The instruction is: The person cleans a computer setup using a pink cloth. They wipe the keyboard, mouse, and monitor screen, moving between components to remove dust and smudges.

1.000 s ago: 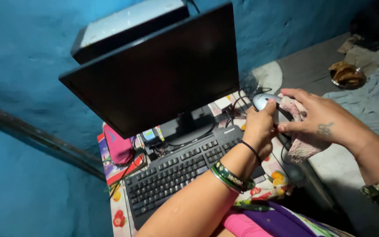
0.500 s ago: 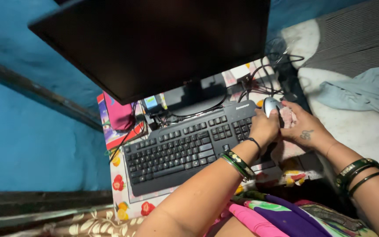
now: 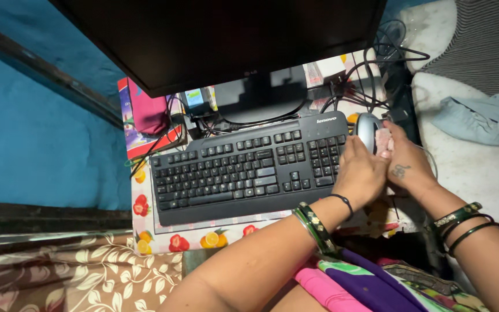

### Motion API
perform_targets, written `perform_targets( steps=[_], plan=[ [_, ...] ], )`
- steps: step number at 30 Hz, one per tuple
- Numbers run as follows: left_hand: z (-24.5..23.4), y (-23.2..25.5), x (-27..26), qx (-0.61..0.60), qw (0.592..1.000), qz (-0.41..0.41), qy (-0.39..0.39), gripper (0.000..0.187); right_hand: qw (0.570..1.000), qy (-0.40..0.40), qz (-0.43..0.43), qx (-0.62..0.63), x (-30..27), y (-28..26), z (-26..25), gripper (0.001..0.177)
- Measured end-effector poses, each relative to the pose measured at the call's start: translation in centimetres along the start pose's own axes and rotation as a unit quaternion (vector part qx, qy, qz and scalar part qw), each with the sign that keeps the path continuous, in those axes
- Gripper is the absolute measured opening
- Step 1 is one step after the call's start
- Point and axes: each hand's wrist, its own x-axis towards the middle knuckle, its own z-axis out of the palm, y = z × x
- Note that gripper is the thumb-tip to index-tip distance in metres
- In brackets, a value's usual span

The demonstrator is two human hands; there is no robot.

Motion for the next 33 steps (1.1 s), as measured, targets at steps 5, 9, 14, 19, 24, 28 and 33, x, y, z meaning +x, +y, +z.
perform_targets(
  steps=[5,9,14,19,24,28,33],
  plan=[
    [-0.4,-1.0,-0.4,0.010,0.999,0.048,0.016,0.067,1.000,0.018,-0.005,-0.019,0.9,-2.3,-1.3,0.087],
    [-0.4,-1.8,-0.4,0.047,0.993,0.102,0.040,0.067,0.997,-0.062,0.030,-0.042,2.2,-2.7,-2.7,0.099],
    [-1.1,-0.8,-0.5,0.035,0.998,0.043,-0.004,0.063,0.986,-0.123,0.076,-0.083,2.3,-2.5,-4.0,0.102],
    [-2.3,0.1,0.1,0.032,0.996,0.065,0.043,0.065,0.987,-0.087,0.005,-0.138,2.7,-4.7,-7.7,0.087],
    [-6.0,3.3,0.3,-0.011,0.978,0.150,0.142,0.054,1.000,-0.007,0.006,0.011,2.4,-11.6,-11.8,0.085],
    [-11.2,7.6,0.0,-0.020,0.959,0.217,0.182,0.052,0.918,-0.063,0.024,0.391,2.4,-17.1,-13.7,0.072],
    [-18.6,12.6,-0.8,-0.024,0.926,0.312,0.210,0.050,0.826,-0.067,-0.151,0.539,2.0,-22.9,-16.7,0.057]
  ],
)
